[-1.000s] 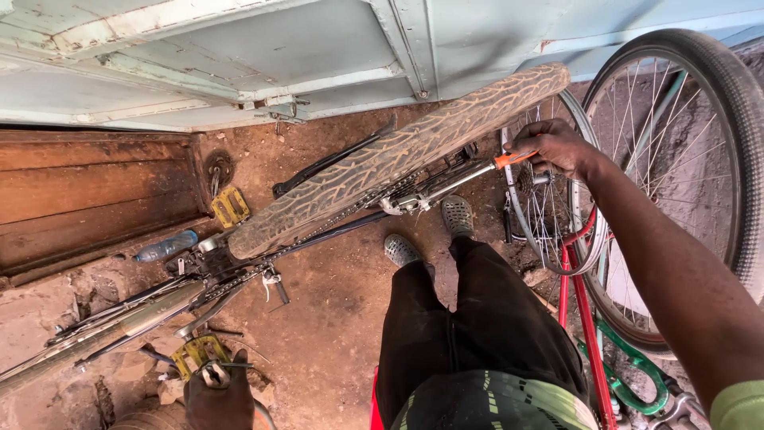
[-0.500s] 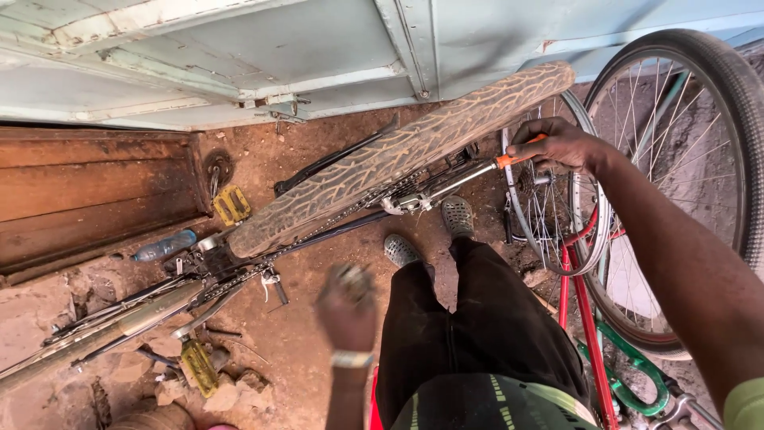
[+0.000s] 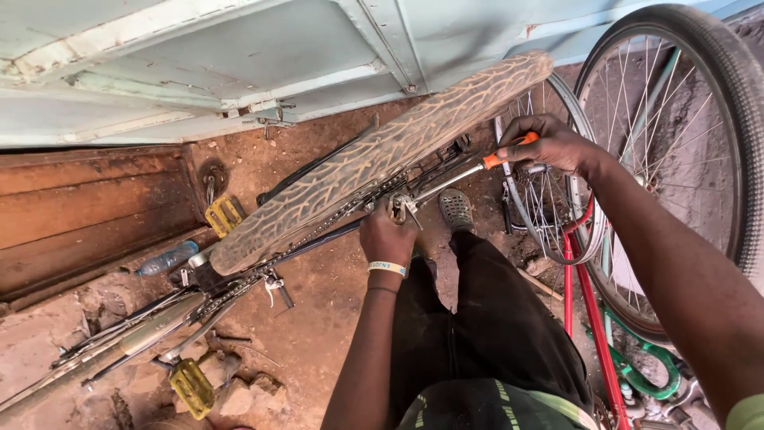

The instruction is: The person uses a screwdriver and a wrench to adjust the rear derailleur of a bicycle. They rotate the rear wheel to test the chain movement and continue making adjustments to the derailleur mechanism.

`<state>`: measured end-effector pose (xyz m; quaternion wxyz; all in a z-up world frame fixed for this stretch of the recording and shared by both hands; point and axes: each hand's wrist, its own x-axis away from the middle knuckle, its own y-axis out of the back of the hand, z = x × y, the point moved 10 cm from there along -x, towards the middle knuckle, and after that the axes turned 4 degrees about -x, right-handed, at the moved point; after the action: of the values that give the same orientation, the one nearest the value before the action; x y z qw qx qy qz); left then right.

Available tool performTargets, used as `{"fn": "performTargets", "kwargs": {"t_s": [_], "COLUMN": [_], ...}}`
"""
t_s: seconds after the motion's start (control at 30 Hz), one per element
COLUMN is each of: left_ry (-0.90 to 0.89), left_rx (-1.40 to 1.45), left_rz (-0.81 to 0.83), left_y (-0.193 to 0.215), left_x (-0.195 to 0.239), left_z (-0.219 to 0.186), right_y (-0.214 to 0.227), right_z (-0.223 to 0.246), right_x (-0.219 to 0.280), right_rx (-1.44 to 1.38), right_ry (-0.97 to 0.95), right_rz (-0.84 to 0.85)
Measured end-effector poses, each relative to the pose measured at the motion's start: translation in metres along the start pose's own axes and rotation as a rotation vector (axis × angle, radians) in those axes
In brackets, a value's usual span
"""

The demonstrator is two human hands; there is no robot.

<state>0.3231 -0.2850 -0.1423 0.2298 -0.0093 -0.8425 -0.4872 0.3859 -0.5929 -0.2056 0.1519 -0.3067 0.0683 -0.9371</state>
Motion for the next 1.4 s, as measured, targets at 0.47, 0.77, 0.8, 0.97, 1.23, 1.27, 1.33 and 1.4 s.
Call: {"fn": "performTargets", "kwargs": {"t_s": [0.47, 0.77, 0.8, 0.97, 1.23, 1.27, 1.33, 1.4], "left_ry": [0.041, 0.015, 0.014, -0.006, -0.023, -0.023, -0.030, -0.024], "left_rx": [0.137, 0.099, 0.077, 0.049, 0.064, 0.065, 0.047, 0.046], "left_rz": [-0.084, -0.090, -0.100, -0.122, -0.108, -0.109, -0.119, -0.107], "left_y": [-0.007, 0.004, 0.003, 0.001, 0.001, 0.000, -0.001, -0.001], "left_x": [-0.001, 0.004, 0.004, 0.006, 0.004, 0.003, 0.003, 0.004], "left_z": [0.016, 0.003, 0.005, 0.008, 0.005, 0.006, 0.008, 0.006], "right_y": [-0.005, 0.002, 0.005, 0.007, 0.007, 0.006, 0.004, 0.004], "right_z": [0.028, 0.006, 0.000, -0.006, -0.006, -0.005, -0.003, -0.003], "right_x": [0.010, 0.006, 0.004, 0.004, 0.004, 0.005, 0.007, 0.007], "right_rx": [0.165, 0.126, 0.139, 0.114, 0.112, 0.113, 0.067, 0.056], "right_ry": [0.053, 0.079, 0.088, 0.093, 0.089, 0.090, 0.091, 0.093], "right_rz": [-0.085, -0.076, -0.071, -0.070, -0.085, -0.085, -0.086, -0.087]}}
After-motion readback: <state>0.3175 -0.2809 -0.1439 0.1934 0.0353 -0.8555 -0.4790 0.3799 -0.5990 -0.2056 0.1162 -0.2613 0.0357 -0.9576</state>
